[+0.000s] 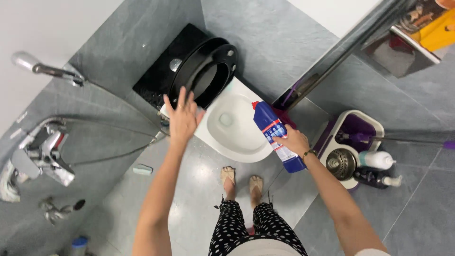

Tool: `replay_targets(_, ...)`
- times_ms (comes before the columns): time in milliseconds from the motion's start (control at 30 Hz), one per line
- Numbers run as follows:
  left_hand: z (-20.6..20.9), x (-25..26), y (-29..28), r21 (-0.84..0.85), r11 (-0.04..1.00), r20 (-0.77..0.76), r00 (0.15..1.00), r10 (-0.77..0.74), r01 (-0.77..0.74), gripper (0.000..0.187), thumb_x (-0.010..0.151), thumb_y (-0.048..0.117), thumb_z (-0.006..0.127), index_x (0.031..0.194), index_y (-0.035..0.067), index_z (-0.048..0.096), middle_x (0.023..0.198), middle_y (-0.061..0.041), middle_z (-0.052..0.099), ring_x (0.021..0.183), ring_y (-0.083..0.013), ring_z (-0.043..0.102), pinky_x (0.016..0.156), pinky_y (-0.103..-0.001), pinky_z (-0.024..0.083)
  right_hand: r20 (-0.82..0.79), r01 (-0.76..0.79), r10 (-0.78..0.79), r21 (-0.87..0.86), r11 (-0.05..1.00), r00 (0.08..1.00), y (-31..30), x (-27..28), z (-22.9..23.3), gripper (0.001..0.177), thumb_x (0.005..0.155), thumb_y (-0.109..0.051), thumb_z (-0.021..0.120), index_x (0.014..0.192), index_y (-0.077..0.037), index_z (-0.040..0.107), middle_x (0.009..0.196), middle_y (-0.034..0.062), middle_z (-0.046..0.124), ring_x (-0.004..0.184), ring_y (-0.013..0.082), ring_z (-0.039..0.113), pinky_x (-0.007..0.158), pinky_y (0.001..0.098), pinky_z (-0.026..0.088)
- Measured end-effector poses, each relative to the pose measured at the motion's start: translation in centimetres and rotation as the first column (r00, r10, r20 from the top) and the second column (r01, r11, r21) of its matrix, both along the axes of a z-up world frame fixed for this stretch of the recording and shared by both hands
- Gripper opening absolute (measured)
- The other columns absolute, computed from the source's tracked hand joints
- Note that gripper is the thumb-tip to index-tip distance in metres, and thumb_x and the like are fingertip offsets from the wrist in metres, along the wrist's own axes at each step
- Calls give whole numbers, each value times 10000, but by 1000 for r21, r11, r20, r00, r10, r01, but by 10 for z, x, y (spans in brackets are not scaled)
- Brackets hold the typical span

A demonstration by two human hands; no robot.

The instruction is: Cleaning a toilet bowl by applying liquid cleaner and scrubbing with a brush

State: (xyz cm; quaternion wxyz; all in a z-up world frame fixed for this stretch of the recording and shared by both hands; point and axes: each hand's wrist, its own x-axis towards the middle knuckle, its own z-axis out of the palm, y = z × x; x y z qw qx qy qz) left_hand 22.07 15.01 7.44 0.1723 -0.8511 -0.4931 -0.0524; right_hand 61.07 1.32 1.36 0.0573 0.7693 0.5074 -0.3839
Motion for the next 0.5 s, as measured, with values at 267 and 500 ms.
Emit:
replay_targets(267,-65,-12,-144,-137,959,84,962,260,-247,478,1068,581,363,1044,182,625,1541,16,568,1574,-228,271,1173,-745,162,43,-177,177,8,984,983,60,0,-43,713,822,-688,660,1273,-141,591,1276,239,707,1245,415,644,1034,540,503)
replay_targets(500,-101,-15,-308,-407,755,86,801,592,-514,457,1037,597,382,1032,209,623,1531,67,563,1563,-231,294,1145,-789,115,102,-403,401,3,915,910,85,-49,-42,714,829,-651,661,1308,-125,606,1276,243,704,1237,418,651,1030,534,513)
